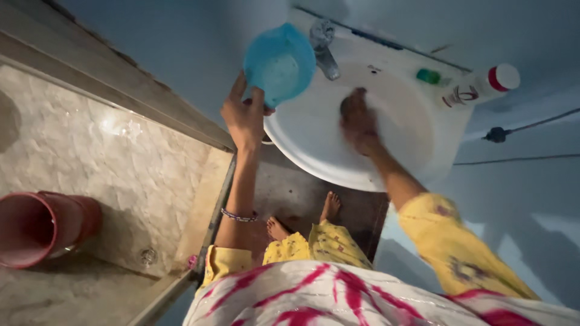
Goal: The person cleans a bathroom sink by hand. They use a blue plastic cup to scoop water from the running tap and pour it over the sink basin, then wipe the surface with their hand. The person also moves a bottle of lotion and a toothbrush aside to clean the area underneath.
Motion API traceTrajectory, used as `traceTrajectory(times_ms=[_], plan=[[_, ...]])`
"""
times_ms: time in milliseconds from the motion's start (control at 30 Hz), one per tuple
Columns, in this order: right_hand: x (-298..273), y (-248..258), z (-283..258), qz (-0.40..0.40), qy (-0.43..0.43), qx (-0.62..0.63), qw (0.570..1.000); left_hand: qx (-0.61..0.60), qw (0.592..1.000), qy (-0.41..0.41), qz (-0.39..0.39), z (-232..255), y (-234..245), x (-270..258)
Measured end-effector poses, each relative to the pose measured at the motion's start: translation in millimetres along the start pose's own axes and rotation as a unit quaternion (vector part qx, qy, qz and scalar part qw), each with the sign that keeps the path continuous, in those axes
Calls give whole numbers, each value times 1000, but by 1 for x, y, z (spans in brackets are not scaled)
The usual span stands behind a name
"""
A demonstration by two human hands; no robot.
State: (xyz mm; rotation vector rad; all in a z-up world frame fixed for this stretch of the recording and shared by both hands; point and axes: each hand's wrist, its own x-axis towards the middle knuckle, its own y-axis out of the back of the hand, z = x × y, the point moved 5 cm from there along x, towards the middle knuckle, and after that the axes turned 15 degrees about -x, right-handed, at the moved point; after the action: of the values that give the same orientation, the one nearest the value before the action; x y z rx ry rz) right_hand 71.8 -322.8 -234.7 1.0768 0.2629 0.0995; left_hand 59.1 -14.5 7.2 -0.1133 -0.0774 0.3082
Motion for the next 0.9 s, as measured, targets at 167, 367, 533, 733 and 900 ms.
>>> traceTrajectory(times_ms=[167, 367, 533, 733, 900], plan=[[-63, 2, -1, -68, -90, 157, 981, 27, 1000, 0, -1, -3, 2, 6], [-31, 104, -99, 86, 24, 355, 931, 14, 999, -31, -4, -6, -3, 11], [-65, 66, -63, 255, 184, 242, 918, 24, 998, -56, -23, -8, -13, 17], [-96, 22, 64, -123, -175, 320, 923, 24, 999, -33, -10, -10, -13, 12], [-42, 77, -52, -12, 80, 348, 934, 36, 999, -27, -19, -10, -10, 10]])
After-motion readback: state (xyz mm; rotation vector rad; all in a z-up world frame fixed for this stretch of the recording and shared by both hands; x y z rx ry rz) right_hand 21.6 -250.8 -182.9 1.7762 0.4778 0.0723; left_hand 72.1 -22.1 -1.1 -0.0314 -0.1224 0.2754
